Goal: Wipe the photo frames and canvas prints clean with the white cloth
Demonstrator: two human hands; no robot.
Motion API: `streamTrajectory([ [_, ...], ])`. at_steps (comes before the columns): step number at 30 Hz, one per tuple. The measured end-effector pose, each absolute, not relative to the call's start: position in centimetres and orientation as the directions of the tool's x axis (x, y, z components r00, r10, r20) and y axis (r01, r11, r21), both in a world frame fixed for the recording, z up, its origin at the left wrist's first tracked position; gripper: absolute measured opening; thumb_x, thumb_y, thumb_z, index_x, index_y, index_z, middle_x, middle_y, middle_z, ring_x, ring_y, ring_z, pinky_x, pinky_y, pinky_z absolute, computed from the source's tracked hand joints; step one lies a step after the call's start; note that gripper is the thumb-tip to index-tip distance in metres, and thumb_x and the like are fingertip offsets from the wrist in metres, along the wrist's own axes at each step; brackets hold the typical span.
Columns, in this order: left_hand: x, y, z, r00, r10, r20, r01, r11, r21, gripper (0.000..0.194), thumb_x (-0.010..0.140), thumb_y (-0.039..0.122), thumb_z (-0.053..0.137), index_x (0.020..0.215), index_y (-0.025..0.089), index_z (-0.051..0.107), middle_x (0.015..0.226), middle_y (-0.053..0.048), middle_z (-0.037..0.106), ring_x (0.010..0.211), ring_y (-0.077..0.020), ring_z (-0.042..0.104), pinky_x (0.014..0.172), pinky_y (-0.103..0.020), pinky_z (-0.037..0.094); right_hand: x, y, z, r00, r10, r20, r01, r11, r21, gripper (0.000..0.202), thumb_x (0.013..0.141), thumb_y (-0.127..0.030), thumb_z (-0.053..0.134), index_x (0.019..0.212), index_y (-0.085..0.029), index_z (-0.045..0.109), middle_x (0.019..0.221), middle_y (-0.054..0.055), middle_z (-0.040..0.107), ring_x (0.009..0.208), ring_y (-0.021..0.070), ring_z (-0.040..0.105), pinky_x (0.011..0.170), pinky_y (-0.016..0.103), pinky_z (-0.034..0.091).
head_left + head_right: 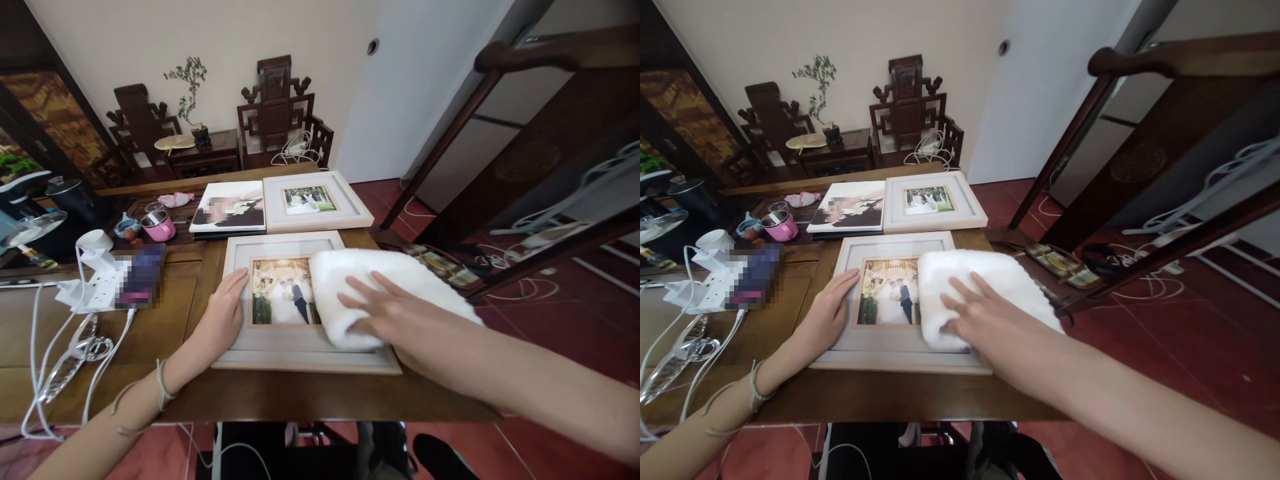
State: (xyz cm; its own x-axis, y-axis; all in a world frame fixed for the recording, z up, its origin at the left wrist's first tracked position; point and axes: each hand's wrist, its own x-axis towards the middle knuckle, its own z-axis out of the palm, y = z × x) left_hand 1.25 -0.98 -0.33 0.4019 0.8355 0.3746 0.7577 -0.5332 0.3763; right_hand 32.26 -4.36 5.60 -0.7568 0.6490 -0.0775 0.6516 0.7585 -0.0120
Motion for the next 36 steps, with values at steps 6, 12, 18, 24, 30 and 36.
streamTrajectory([
  [6, 1.2, -0.9, -0.4, 0.412, 0.844, 0.343, 0.756, -0.527, 0.388, 0.057, 0.078, -0.003, 0.035, 0.131, 0.009, 0.052, 0.139, -0.018, 0.051, 0.134, -0.0271, 0.043, 0.113, -0.053, 0.034, 32.4, -4.0, 5.7, -0.715, 0.697, -0.057, 0.699, 0.715, -0.024, 0.064, 0.056, 0.011, 0.046, 0.104, -0.023, 0.071, 0.134, 0.011, 0.058, 0.135, 0.0328, 0.037, 0.109, 0.059, 0.030],
  [12, 1.1, -1.1, -0.6, 0.393, 0.859, 0.328, 0.753, -0.506, 0.421, 0.058, 0.078, -0.003, 0.035, 0.133, 0.009, 0.051, 0.140, -0.018, 0.049, 0.135, -0.0264, 0.041, 0.113, -0.051, 0.034, 31.7, 3.4, 4.9, -0.671, 0.738, 0.070, 0.724, 0.632, 0.276, 0.063, 0.064, 0.014, 0.044, 0.114, -0.017, 0.068, 0.138, 0.013, 0.054, 0.133, 0.0349, 0.040, 0.103, 0.057, 0.037],
  [18, 1.2, -1.2, -1.0, 0.378, 0.856, 0.354, 0.745, -0.508, 0.433, 0.057, 0.081, -0.002, 0.034, 0.134, 0.010, 0.050, 0.141, -0.017, 0.049, 0.135, -0.0251, 0.042, 0.113, -0.050, 0.034, 31.3, 1.1, 5.2, -0.715, 0.697, 0.058, 0.683, 0.678, 0.272, 0.052, 0.066, 0.008, 0.050, 0.103, -0.019, 0.073, 0.131, 0.013, 0.060, 0.129, 0.0354, 0.046, 0.102, 0.057, 0.038],
  [24, 1.4, -1.1, -0.9, 0.364, 0.855, 0.369, 0.746, -0.505, 0.434, 0.058, 0.080, -0.003, 0.036, 0.134, 0.012, 0.050, 0.140, -0.016, 0.050, 0.134, -0.0254, 0.043, 0.113, -0.051, 0.035, 32.2, -6.2, 5.1, -0.757, 0.651, -0.044, 0.647, 0.758, 0.080, 0.025, 0.061, -0.011, 0.065, 0.080, -0.023, 0.075, 0.121, 0.014, 0.066, 0.121, 0.0378, 0.053, 0.100, 0.056, 0.042],
  [30, 1.6, -1.2, -0.8, 0.361, 0.860, 0.361, 0.752, -0.498, 0.433, 0.058, 0.078, -0.003, 0.035, 0.133, 0.009, 0.050, 0.140, -0.018, 0.049, 0.135, -0.0259, 0.042, 0.112, -0.051, 0.035, 30.3, -6.7, 4.7, -0.776, 0.631, 0.001, 0.630, 0.774, -0.056, 0.019, 0.066, -0.015, 0.065, 0.082, -0.021, 0.075, 0.119, 0.016, 0.067, 0.118, 0.0333, 0.056, 0.101, 0.052, 0.041],
  [36, 1.5, -1.1, -1.0, 0.346, 0.862, 0.372, 0.761, -0.489, 0.426, 0.056, 0.080, -0.002, 0.034, 0.132, 0.011, 0.052, 0.140, -0.016, 0.051, 0.133, -0.0249, 0.044, 0.112, -0.050, 0.036, 23.3, -5.8, 5.3, -0.847, 0.530, -0.049, 0.532, 0.845, -0.053, 0.016, 0.076, -0.021, 0.066, 0.089, -0.016, 0.076, 0.127, 0.021, 0.060, 0.122, 0.0344, 0.052, 0.103, 0.053, 0.038],
])
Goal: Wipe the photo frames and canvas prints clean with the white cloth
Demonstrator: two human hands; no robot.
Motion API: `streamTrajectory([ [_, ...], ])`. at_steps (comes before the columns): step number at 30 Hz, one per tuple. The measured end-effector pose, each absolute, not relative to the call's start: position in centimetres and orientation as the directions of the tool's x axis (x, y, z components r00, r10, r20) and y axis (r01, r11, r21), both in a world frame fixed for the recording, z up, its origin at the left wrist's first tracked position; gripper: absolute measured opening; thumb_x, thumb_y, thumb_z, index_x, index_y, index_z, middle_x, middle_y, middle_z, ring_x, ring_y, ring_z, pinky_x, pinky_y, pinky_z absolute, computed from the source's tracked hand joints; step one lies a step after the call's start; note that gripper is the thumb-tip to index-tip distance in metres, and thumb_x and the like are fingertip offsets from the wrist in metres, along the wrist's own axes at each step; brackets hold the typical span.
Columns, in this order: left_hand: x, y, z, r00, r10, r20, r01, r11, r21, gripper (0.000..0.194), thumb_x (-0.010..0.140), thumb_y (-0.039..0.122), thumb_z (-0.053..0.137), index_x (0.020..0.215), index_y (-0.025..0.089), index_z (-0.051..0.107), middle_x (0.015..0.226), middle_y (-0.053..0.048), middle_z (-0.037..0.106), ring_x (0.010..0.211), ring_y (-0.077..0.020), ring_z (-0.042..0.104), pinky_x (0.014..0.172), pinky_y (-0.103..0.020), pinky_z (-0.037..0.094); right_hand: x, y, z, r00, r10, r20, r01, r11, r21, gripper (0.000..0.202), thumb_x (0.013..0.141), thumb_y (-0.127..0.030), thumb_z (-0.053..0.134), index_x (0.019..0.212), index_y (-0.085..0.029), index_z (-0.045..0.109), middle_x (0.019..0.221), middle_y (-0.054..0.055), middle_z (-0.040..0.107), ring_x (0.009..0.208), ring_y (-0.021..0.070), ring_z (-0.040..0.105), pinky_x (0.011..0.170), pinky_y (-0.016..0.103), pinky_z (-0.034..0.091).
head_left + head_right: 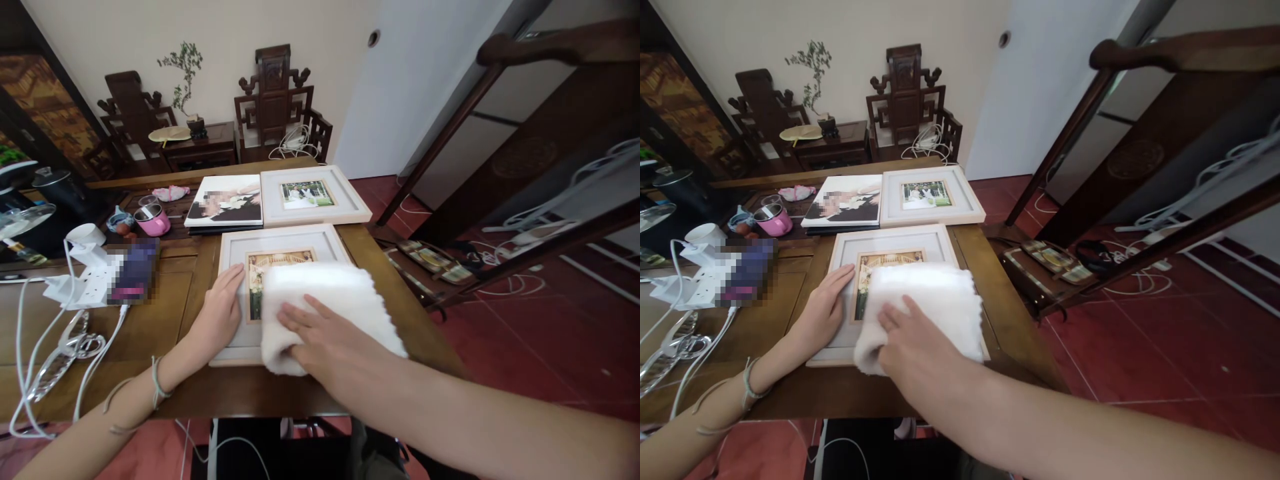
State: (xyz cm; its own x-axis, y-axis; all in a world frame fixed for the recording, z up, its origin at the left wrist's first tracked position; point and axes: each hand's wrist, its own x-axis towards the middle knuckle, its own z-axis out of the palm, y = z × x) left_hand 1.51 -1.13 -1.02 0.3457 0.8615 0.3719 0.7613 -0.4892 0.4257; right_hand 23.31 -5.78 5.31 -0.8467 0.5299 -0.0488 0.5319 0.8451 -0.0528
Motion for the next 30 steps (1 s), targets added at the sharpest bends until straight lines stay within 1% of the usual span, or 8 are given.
streamTrajectory([
  [4, 1.4, -1.1, -1.0, 0.363, 0.862, 0.354, 0.759, -0.494, 0.426, 0.057, 0.079, -0.002, 0.034, 0.132, 0.011, 0.051, 0.140, -0.016, 0.050, 0.134, -0.0246, 0.043, 0.112, -0.051, 0.036, 22.9, -5.8, 4.7, -0.855, 0.513, -0.077, 0.518, 0.853, -0.069, 0.020, 0.075, -0.020, 0.069, 0.093, -0.016, 0.076, 0.135, 0.019, 0.055, 0.127, 0.0353, 0.047, 0.105, 0.054, 0.036],
  [7, 1.4, -1.1, -1.0, 0.356, 0.868, 0.346, 0.756, -0.485, 0.440, 0.057, 0.080, -0.001, 0.034, 0.133, 0.012, 0.051, 0.141, -0.016, 0.049, 0.134, -0.0248, 0.042, 0.113, -0.052, 0.034, 26.6, -6.7, 4.1, -0.798, 0.602, -0.012, 0.602, 0.797, -0.054, 0.016, 0.078, -0.018, 0.065, 0.090, -0.018, 0.076, 0.133, 0.017, 0.057, 0.126, 0.0333, 0.049, 0.105, 0.051, 0.037],
  [10, 1.5, -1.2, -1.0, 0.346, 0.871, 0.348, 0.749, -0.480, 0.457, 0.057, 0.080, -0.001, 0.035, 0.133, 0.013, 0.051, 0.141, -0.015, 0.050, 0.134, -0.0246, 0.043, 0.113, -0.052, 0.033, 31.5, -7.7, 4.4, -0.740, 0.671, 0.041, 0.671, 0.741, -0.013, 0.019, 0.076, -0.012, 0.062, 0.082, -0.023, 0.076, 0.127, 0.013, 0.062, 0.124, 0.0318, 0.052, 0.103, 0.053, 0.040],
  [14, 1.5, -1.2, -1.0, 0.337, 0.873, 0.351, 0.745, -0.476, 0.468, 0.057, 0.080, -0.001, 0.036, 0.132, 0.015, 0.052, 0.141, -0.014, 0.050, 0.134, -0.0248, 0.043, 0.113, -0.052, 0.033, 35.3, -8.2, 5.3, -0.756, 0.653, 0.036, 0.654, 0.756, 0.013, 0.036, 0.074, -0.002, 0.052, 0.083, -0.029, 0.074, 0.133, 0.005, 0.059, 0.131, 0.0291, 0.045, 0.104, 0.058, 0.038],
  [17, 1.6, -1.3, -0.9, 0.335, 0.878, 0.343, 0.753, -0.468, 0.463, 0.056, 0.081, -0.001, 0.035, 0.132, 0.014, 0.052, 0.141, -0.015, 0.050, 0.134, -0.0255, 0.043, 0.113, -0.054, 0.033, 35.0, -8.2, 4.5, -0.776, 0.630, 0.032, 0.631, 0.776, -0.004, 0.037, 0.074, -0.002, 0.051, 0.085, -0.028, 0.074, 0.135, 0.007, 0.057, 0.131, 0.0310, 0.044, 0.103, 0.059, 0.040],
  [22, 1.7, -1.3, -0.9, 0.323, 0.888, 0.329, 0.761, -0.450, 0.468, 0.056, 0.081, -0.001, 0.034, 0.132, 0.011, 0.052, 0.141, -0.016, 0.049, 0.134, -0.0259, 0.042, 0.113, -0.053, 0.032, 30.7, -8.5, 2.3, -0.762, 0.644, 0.067, 0.637, 0.765, -0.101, 0.029, 0.071, -0.008, 0.060, 0.092, -0.021, 0.074, 0.139, 0.016, 0.051, 0.134, 0.0381, 0.037, 0.105, 0.064, 0.033],
  [26, 1.7, -1.3, -0.9, 0.326, 0.878, 0.351, 0.751, -0.466, 0.468, 0.056, 0.081, -0.001, 0.034, 0.133, 0.013, 0.051, 0.141, -0.015, 0.049, 0.134, -0.0243, 0.042, 0.113, -0.051, 0.033, 26.0, -8.0, 3.8, -0.820, 0.568, -0.065, 0.567, 0.793, -0.221, 0.040, 0.072, -0.011, 0.065, 0.112, -0.014, 0.069, 0.144, 0.024, 0.042, 0.135, 0.0442, 0.030, 0.103, 0.067, 0.030],
  [30, 1.6, -1.2, -0.9, 0.336, 0.880, 0.335, 0.750, -0.466, 0.470, 0.058, 0.079, -0.003, 0.034, 0.133, 0.012, 0.050, 0.141, -0.015, 0.049, 0.134, -0.0240, 0.042, 0.113, -0.049, 0.033, 23.2, -7.3, 5.6, -0.859, 0.492, -0.142, 0.509, 0.793, -0.334, 0.053, 0.069, -0.013, 0.070, 0.122, -0.011, 0.063, 0.150, 0.025, 0.031, 0.139, 0.0448, 0.018, 0.107, 0.068, 0.020],
])
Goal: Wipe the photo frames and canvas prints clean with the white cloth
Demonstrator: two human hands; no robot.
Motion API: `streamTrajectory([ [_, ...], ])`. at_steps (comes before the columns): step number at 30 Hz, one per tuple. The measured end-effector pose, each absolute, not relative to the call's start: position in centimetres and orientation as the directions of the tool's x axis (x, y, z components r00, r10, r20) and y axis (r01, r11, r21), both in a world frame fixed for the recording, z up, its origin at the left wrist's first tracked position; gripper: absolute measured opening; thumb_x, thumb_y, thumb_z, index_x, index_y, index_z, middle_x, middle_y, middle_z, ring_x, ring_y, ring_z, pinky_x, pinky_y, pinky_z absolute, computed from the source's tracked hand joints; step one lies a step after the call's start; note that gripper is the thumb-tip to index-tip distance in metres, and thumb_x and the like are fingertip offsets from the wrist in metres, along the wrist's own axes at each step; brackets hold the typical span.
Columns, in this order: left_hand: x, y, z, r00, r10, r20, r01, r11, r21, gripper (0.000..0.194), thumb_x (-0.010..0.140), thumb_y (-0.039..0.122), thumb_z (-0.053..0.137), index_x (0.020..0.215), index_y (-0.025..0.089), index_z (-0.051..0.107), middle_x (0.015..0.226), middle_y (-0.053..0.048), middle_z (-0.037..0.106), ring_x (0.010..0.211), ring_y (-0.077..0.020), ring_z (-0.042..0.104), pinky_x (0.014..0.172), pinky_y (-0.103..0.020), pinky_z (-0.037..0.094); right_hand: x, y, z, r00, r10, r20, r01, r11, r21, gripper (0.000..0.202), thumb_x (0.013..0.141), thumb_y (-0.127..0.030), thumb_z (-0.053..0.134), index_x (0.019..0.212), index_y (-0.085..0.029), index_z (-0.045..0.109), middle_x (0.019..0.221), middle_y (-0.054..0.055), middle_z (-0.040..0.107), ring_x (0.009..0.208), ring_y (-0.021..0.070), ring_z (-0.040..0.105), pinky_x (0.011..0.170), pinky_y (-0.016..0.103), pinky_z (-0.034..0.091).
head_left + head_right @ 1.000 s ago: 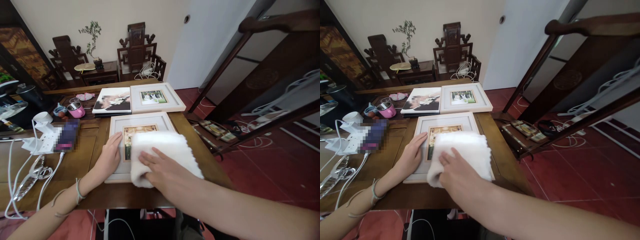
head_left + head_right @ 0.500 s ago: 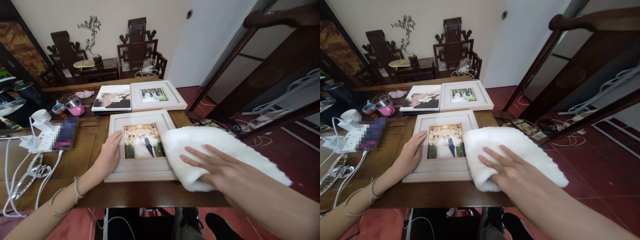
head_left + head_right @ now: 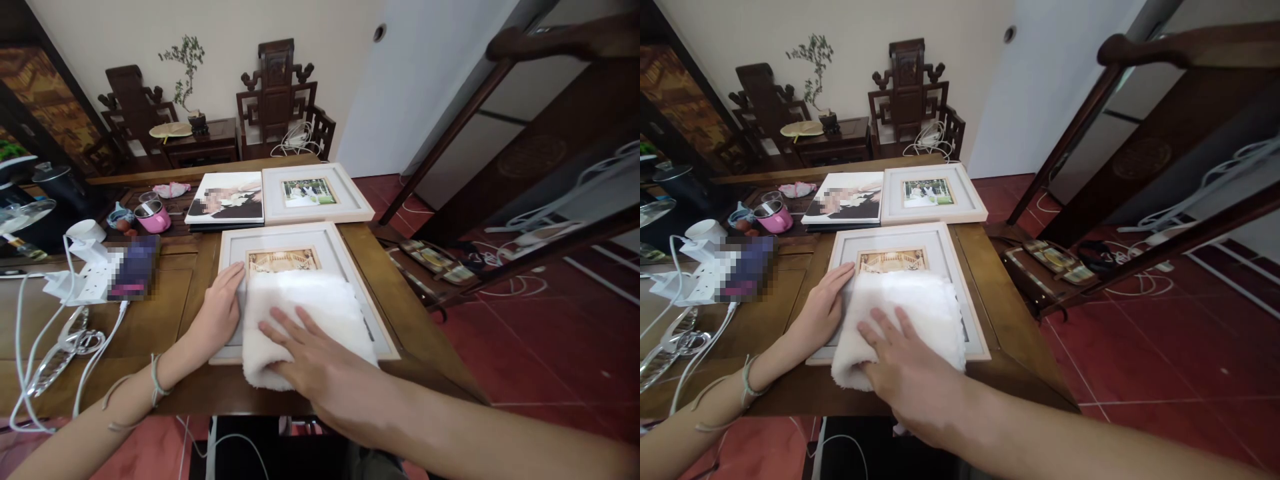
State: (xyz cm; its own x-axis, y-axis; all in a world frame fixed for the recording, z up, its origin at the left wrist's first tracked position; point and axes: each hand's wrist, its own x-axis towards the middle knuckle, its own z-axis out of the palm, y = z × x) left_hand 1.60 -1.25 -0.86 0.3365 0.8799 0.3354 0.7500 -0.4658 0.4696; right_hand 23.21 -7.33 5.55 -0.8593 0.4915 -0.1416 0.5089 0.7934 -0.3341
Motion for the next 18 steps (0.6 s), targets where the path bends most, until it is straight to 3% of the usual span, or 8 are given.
streamTrajectory([
  [3, 1.6, -1.3, -0.8, 0.334, 0.884, 0.327, 0.753, -0.459, 0.472, 0.058, 0.079, -0.002, 0.035, 0.133, 0.011, 0.051, 0.142, -0.015, 0.049, 0.134, -0.0245, 0.042, 0.114, -0.049, 0.033, 24.3, -7.6, 5.0, -0.843, 0.520, -0.141, 0.535, 0.779, -0.328, 0.043, 0.073, -0.018, 0.070, 0.116, -0.016, 0.067, 0.150, 0.021, 0.035, 0.138, 0.0446, 0.023, 0.104, 0.070, 0.025],
  [6, 1.6, -1.4, -0.7, 0.338, 0.886, 0.317, 0.758, -0.456, 0.468, 0.058, 0.079, -0.002, 0.035, 0.133, 0.011, 0.050, 0.142, -0.015, 0.048, 0.135, -0.0251, 0.042, 0.113, -0.050, 0.033, 27.8, -8.6, 2.9, -0.772, 0.630, -0.088, 0.632, 0.746, -0.208, 0.025, 0.076, -0.016, 0.066, 0.099, -0.023, 0.074, 0.145, 0.016, 0.044, 0.133, 0.0437, 0.035, 0.099, 0.069, 0.034],
  [10, 1.7, -1.5, -0.6, 0.327, 0.899, 0.293, 0.766, -0.433, 0.475, 0.058, 0.079, -0.001, 0.034, 0.134, 0.009, 0.050, 0.143, -0.017, 0.048, 0.136, -0.0264, 0.040, 0.113, -0.051, 0.033, 31.6, -9.8, 0.6, -0.681, 0.732, -0.007, 0.731, 0.679, -0.077, 0.020, 0.070, -0.014, 0.068, 0.085, -0.026, 0.075, 0.140, 0.011, 0.052, 0.127, 0.0432, 0.044, 0.094, 0.064, 0.041],
  [14, 1.8, -1.6, -0.8, 0.315, 0.902, 0.296, 0.753, -0.428, 0.500, 0.059, 0.079, -0.001, 0.033, 0.134, 0.009, 0.049, 0.143, -0.016, 0.048, 0.136, -0.0255, 0.040, 0.113, -0.051, 0.032, 28.8, -9.8, 2.0, -0.712, 0.702, 0.016, 0.699, 0.711, -0.074, 0.021, 0.076, -0.016, 0.065, 0.092, -0.026, 0.074, 0.139, 0.013, 0.052, 0.129, 0.0425, 0.043, 0.095, 0.065, 0.041],
  [18, 1.9, -1.6, -0.3, 0.262, 0.915, 0.307, 0.693, -0.400, 0.600, 0.054, 0.081, 0.003, 0.034, 0.131, 0.010, 0.053, 0.143, -0.014, 0.049, 0.135, -0.0234, 0.042, 0.115, -0.048, 0.030, 22.4, -8.7, 5.1, -0.808, 0.571, -0.145, 0.588, 0.790, -0.172, 0.029, 0.080, -0.024, 0.066, 0.107, -0.019, 0.072, 0.146, 0.020, 0.041, 0.133, 0.0468, 0.034, 0.097, 0.070, 0.036],
])
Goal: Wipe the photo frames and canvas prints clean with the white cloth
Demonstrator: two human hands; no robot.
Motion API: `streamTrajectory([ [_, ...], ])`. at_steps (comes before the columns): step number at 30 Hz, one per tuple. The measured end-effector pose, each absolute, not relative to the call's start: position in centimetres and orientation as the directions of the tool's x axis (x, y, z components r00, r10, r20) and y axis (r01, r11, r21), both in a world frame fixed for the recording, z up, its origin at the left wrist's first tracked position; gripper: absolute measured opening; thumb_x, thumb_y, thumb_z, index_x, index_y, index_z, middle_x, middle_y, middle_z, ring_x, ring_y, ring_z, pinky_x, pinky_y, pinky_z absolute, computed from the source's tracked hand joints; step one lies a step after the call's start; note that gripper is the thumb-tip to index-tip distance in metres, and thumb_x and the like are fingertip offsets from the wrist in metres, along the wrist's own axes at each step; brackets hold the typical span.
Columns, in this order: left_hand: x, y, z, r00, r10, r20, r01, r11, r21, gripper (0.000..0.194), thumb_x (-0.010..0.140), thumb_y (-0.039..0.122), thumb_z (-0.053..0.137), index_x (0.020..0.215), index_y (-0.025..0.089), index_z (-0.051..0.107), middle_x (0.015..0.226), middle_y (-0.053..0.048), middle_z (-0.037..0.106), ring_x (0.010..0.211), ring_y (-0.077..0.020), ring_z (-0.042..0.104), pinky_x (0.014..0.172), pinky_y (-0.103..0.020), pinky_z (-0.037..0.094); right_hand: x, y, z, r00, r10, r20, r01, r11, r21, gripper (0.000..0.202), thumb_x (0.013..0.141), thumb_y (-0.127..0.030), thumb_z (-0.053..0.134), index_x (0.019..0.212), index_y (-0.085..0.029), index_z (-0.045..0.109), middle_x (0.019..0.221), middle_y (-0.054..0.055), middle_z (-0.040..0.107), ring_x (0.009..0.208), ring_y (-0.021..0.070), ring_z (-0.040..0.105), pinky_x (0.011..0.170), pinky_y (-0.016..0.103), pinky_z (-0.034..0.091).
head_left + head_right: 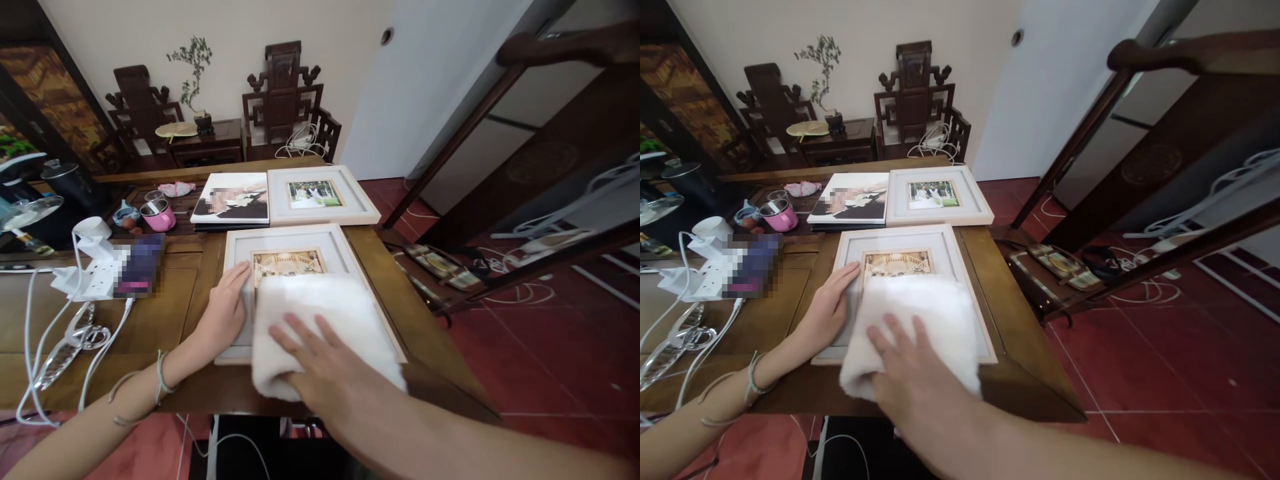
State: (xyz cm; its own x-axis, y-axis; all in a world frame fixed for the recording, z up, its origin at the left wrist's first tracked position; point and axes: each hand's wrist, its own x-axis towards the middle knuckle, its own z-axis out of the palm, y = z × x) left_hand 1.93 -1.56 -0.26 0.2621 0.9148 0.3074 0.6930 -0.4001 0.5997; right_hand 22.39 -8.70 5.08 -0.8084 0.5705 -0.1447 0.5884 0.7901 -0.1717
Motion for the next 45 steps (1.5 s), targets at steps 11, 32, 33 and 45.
streamTrajectory([
  [11, 2.3, -1.9, 1.0, 0.068, 0.956, 0.286, 0.527, -0.278, 0.803, 0.047, 0.096, 0.031, 0.033, 0.135, 0.008, 0.049, 0.146, -0.015, 0.044, 0.137, -0.0210, 0.039, 0.117, -0.041, 0.026, 17.8, -4.0, 4.8, -0.779, 0.611, -0.144, 0.620, 0.784, -0.026, 0.033, 0.087, -0.013, 0.052, 0.116, -0.016, 0.068, 0.151, 0.017, 0.031, 0.139, 0.0408, 0.026, 0.103, 0.066, 0.031],
  [32, 2.4, -2.1, 0.3, 0.273, 0.922, 0.274, 0.710, -0.386, 0.590, 0.056, 0.100, 0.044, 0.024, 0.145, 0.012, 0.032, 0.155, -0.018, 0.028, 0.144, -0.0257, 0.024, 0.116, -0.049, 0.023, 19.5, 0.1, 4.0, -0.827, 0.561, -0.034, 0.555, 0.825, 0.108, 0.034, 0.082, -0.012, 0.059, 0.114, -0.015, 0.068, 0.149, 0.013, 0.038, 0.140, 0.0328, 0.027, 0.113, 0.053, 0.025],
  [33, 2.4, -2.1, 0.2, 0.278, 0.919, 0.281, 0.712, -0.393, 0.582, 0.055, 0.100, 0.043, 0.025, 0.146, 0.013, 0.031, 0.155, -0.017, 0.027, 0.145, -0.0255, 0.022, 0.117, -0.049, 0.022, 19.1, 0.9, 4.0, -0.823, 0.568, -0.022, 0.559, 0.815, 0.150, 0.033, 0.083, -0.013, 0.058, 0.115, -0.015, 0.068, 0.150, 0.013, 0.037, 0.140, 0.0326, 0.026, 0.113, 0.054, 0.023],
  [45, 1.9, -2.1, -0.7, 0.302, 0.908, 0.290, 0.730, -0.416, 0.543, 0.063, 0.082, 0.003, 0.036, 0.144, 0.013, 0.036, 0.156, -0.017, 0.026, 0.143, -0.0284, 0.026, 0.115, -0.053, 0.024, 18.4, 7.4, 4.8, -0.813, 0.580, 0.055, 0.567, 0.767, 0.302, 0.029, 0.091, -0.013, 0.050, 0.112, -0.017, 0.069, 0.149, 0.008, 0.041, 0.141, 0.0305, 0.024, 0.114, 0.055, 0.017],
])
